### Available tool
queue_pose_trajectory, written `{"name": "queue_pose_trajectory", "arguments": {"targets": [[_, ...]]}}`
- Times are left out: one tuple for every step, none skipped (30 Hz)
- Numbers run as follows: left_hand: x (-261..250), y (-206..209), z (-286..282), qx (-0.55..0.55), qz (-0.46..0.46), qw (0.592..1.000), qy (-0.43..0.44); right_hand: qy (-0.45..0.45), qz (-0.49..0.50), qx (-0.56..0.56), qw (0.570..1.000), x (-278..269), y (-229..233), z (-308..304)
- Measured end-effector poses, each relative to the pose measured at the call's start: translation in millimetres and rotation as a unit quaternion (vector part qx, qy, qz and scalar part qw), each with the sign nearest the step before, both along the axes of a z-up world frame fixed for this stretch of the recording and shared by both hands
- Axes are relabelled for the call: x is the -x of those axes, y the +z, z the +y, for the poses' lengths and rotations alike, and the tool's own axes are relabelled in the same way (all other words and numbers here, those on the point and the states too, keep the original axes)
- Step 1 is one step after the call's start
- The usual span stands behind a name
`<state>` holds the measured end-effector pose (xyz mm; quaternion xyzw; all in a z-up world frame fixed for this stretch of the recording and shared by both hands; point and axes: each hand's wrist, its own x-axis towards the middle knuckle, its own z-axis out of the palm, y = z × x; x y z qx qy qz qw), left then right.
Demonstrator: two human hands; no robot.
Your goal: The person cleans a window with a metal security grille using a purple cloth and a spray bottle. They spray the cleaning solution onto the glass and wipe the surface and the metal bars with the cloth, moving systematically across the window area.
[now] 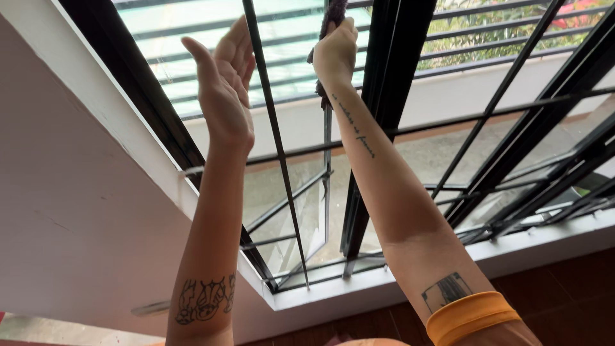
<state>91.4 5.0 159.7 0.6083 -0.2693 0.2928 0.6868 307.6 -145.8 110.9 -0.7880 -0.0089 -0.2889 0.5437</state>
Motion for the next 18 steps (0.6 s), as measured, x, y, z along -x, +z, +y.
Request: {"name": "queue_pose_trajectory", "arguments": {"targets": [[3.1, -6.4, 1.4, 0.000, 0.000, 1.000, 0.001, 0.001, 0.031, 0.033, 0.999, -3.3, -10.5, -4.4], [7.5, -12.9, 1.9, -0.001, 0.001, 1.000, 0.003, 0.003, 0.062, 0.067, 0.996, -8.0, -18.0, -9.5], [12.7, -18.8, 2.0, 0.000, 0.002, 1.000, 0.007, 0.006, 0.092, 0.100, 0.991, -8.9, -26.6, -13.1], [18.6, -24.1, 1.7, 0.000, 0.003, 1.000, 0.012, 0.029, 0.139, 0.086, 0.986, -5.5, -33.6, -16.8], [24.3, -28.1, 0.8, 0.001, 0.002, 1.000, 0.017, 0.054, 0.184, 0.071, 0.979, -1.0, -32.7, -19.7], [30.5, -32.5, -1.6, 0.005, 0.003, 0.999, 0.035, 0.078, 0.228, 0.056, 0.969, 6.8, -27.9, -22.0], [37.4, -37.7, -4.4, 0.009, 0.003, 0.998, 0.055, 0.115, 0.184, 0.024, 0.976, 20.1, -24.4, -23.2], [43.9, -43.1, -7.6, 0.012, 0.004, 0.997, 0.074, 0.152, 0.140, -0.009, 0.978, 39.1, -24.7, -25.5], [49.9, -48.9, -10.2, 0.020, -0.016, 0.995, 0.095, 0.188, 0.096, -0.045, 0.976, 61.3, -27.6, -25.4], [55.2, -55.0, -12.5, 0.026, -0.036, 0.992, 0.115, 0.162, -0.005, -0.006, 0.987, 82.9, -28.7, -23.5], [59.3, -61.1, -14.9, 0.033, -0.059, 0.989, 0.134, 0.136, -0.109, 0.034, 0.984, 102.6, -26.5, -22.4], [64.7, -69.2, -17.7, 0.038, -0.076, 0.984, 0.159, 0.111, -0.213, 0.074, 0.968, 122.6, -24.8, -21.4], [70.9, -78.6, -20.8, 0.041, -0.093, 0.978, 0.184, 0.082, -0.351, 0.072, 0.930, 144.2, -26.4, -21.6], [77.0, -89.0, -24.1, 0.044, -0.110, 0.971, 0.208, 0.059, -0.483, 0.076, 0.870, 171.2, -36.3, -23.7], [83.1, -101.4, -27.6, 0.061, -0.112, 0.968, 0.216, 0.117, -0.407, 0.003, 0.906, 198.8, -51.0, -27.0], [89.5, -114.6, -30.7, 0.079, -0.114, 0.965, 0.224, 0.185, -0.323, -0.068, 0.926, 220.3, -65.4, -31.1], [94.2, -126.6, -33.2, 0.072, -0.107, 0.960, 0.249, 0.150, -0.376, -0.036, 0.914, 234.2, -79.3, -34.1], [97.3, -138.5, -35.5, 0.065, -0.099, 0.955, 0.273, 0.114, -0.427, -0.003, 0.897, 243.7, -96.2, -35.6]]}}
